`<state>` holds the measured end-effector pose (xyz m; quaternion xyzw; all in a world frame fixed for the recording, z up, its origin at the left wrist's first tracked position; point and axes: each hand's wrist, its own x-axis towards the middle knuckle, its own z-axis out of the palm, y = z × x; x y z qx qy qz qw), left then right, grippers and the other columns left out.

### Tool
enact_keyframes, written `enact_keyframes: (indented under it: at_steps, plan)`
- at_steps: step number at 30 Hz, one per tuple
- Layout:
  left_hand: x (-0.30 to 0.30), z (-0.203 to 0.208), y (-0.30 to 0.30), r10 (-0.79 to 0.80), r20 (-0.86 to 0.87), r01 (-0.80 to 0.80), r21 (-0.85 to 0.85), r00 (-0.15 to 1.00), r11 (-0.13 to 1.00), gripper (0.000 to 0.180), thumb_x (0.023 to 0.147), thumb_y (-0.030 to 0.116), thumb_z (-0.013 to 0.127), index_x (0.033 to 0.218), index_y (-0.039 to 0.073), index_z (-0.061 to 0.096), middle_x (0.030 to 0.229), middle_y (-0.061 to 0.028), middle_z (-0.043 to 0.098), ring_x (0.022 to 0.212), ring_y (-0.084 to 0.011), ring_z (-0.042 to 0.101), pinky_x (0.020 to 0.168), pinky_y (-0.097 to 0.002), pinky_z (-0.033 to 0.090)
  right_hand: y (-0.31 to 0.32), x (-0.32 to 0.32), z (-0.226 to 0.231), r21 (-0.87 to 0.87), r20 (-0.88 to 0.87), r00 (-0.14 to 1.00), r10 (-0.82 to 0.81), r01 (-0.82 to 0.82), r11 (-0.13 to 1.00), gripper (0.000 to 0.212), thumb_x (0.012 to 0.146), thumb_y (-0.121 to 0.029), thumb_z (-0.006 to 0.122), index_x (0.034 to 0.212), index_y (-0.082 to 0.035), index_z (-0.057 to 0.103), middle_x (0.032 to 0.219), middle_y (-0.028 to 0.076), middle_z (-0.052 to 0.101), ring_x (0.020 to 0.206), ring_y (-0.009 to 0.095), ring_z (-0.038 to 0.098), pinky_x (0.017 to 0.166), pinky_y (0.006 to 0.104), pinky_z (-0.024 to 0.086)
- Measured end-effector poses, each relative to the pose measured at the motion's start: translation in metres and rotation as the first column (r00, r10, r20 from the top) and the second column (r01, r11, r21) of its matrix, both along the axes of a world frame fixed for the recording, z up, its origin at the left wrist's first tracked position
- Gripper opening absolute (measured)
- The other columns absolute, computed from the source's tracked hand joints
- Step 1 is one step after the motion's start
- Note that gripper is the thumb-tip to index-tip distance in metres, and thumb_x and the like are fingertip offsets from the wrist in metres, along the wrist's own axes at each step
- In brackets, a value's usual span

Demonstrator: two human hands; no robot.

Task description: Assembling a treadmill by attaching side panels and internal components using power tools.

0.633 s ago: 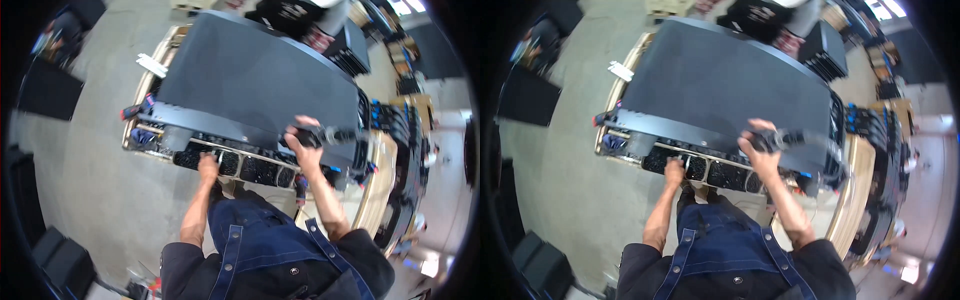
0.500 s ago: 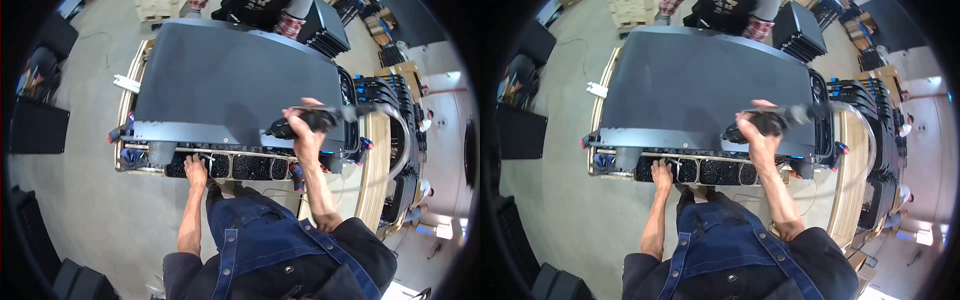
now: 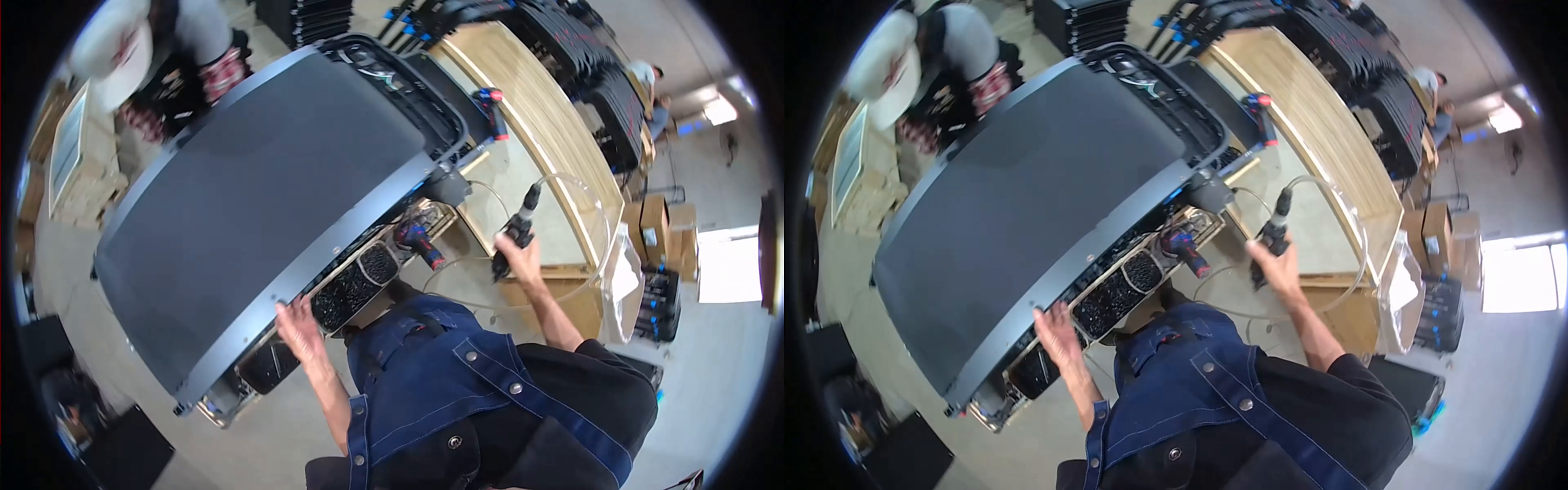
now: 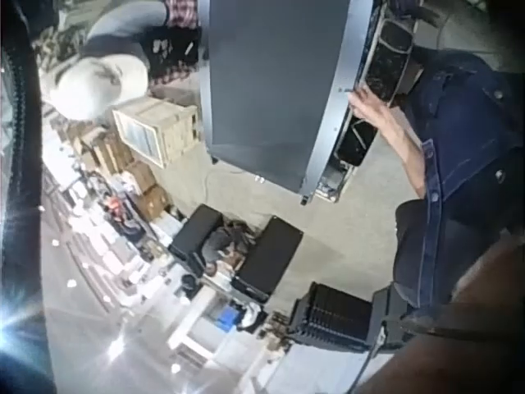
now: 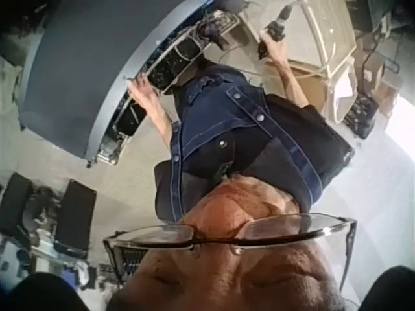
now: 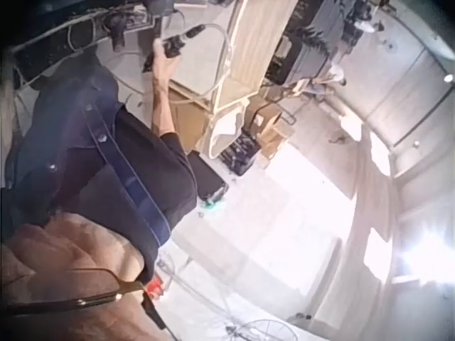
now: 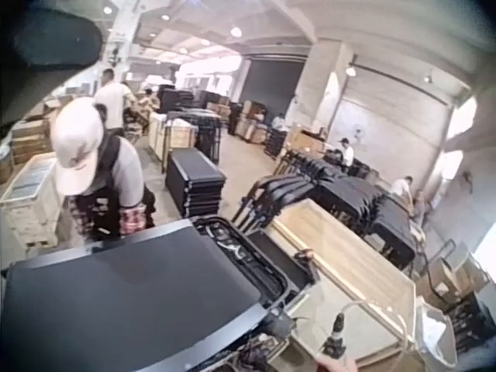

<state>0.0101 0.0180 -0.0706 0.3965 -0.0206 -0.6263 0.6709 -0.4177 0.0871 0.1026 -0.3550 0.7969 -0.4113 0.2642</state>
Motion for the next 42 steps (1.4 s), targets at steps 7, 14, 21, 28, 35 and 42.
enact_keyframes:
  at_steps: [7, 14, 21, 28, 35, 42]
  plan:
    - [0.004, 0.002, 0.0, 0.069, 0.052, -0.066, -0.044, 0.996, 0.997, 0.027, 0.097, 0.039, 0.07, 0.106, 0.013, 0.067, 0.086, 0.003, 0.066, 0.086, -0.0129, 0.063, 0.082, -0.0348, 0.055, -0.078, -0.226, -0.048, -0.121, -0.091, 0.987, -0.133, 0.121, 0.985, 0.036, 0.079, -0.02, 0.086, 0.097, -0.004, 0.059, 0.077, 0.001, 0.062, 0.067, 0.01, 0.058, 0.062, 0.0279, 0.049]
    - [-0.017, 0.024, -0.015, 0.14, -0.001, -0.14, 0.054, 0.99, 0.989, 0.022, 0.098, 0.029, 0.068, 0.098, 0.007, 0.072, 0.084, -0.0044, 0.068, 0.084, -0.0175, 0.061, 0.09, -0.0368, 0.053, -0.157, -0.338, -0.262, 0.021, -0.074, 0.992, 0.103, -0.102, 0.995, 0.044, 0.068, -0.012, 0.09, 0.105, -0.003, 0.067, 0.091, 0.007, 0.073, 0.084, 0.018, 0.068, 0.078, 0.0352, 0.055]
    - [-0.013, 0.014, -0.018, 0.056, -0.009, -0.056, 0.036, 0.998, 0.998, 0.03, 0.096, 0.032, 0.07, 0.088, 0.004, 0.069, 0.081, -0.0047, 0.066, 0.084, -0.0199, 0.061, 0.091, -0.0411, 0.052, -0.18, -0.348, -0.334, 0.253, -0.006, 1.0, -0.029, 0.029, 0.967, 0.05, 0.07, -0.013, 0.089, 0.115, -0.003, 0.068, 0.098, 0.011, 0.074, 0.093, 0.025, 0.069, 0.089, 0.0379, 0.053]
    - [-0.019, 0.032, -0.001, 0.313, 0.124, -0.329, 0.141, 0.942, 0.934, 0.044, 0.094, 0.038, 0.072, 0.064, 0.01, 0.057, 0.072, -0.0048, 0.059, 0.079, -0.0205, 0.054, 0.078, -0.0369, 0.047, -0.121, -0.229, -0.093, 0.171, 0.646, 0.759, 0.078, -0.244, 0.955, 0.035, 0.095, -0.031, 0.072, 0.102, 0.003, 0.068, 0.079, 0.009, 0.07, 0.076, 0.018, 0.069, 0.07, 0.0307, 0.058]
    - [-0.055, 0.002, 0.008, -0.02, 0.322, -0.079, 0.291, 0.947, 0.953, 0.065, 0.097, 0.064, 0.052, 0.121, 0.004, 0.06, 0.108, -0.0081, 0.064, 0.094, -0.0191, 0.061, 0.08, -0.0339, 0.054, -0.077, -0.204, -0.314, 0.232, 0.424, 0.894, -0.144, 0.047, 0.972, 0.049, 0.087, -0.011, 0.079, 0.131, -0.004, 0.058, 0.116, 0.007, 0.066, 0.096, 0.014, 0.062, 0.078, 0.0286, 0.052]
    - [-0.093, -0.114, 0.058, -0.704, 0.46, 0.079, 0.805, 0.541, 0.588, 0.037, 0.096, 0.023, 0.063, 0.129, 0.007, 0.061, 0.11, -0.0116, 0.07, 0.101, -0.0239, 0.069, 0.079, -0.0371, 0.056, -0.129, -0.246, -0.484, -0.065, 0.295, 0.929, 0.226, -0.216, 0.974, 0.048, 0.083, -0.002, 0.078, 0.127, 0.0, 0.061, 0.11, 0.004, 0.066, 0.098, 0.014, 0.061, 0.088, 0.0301, 0.05]
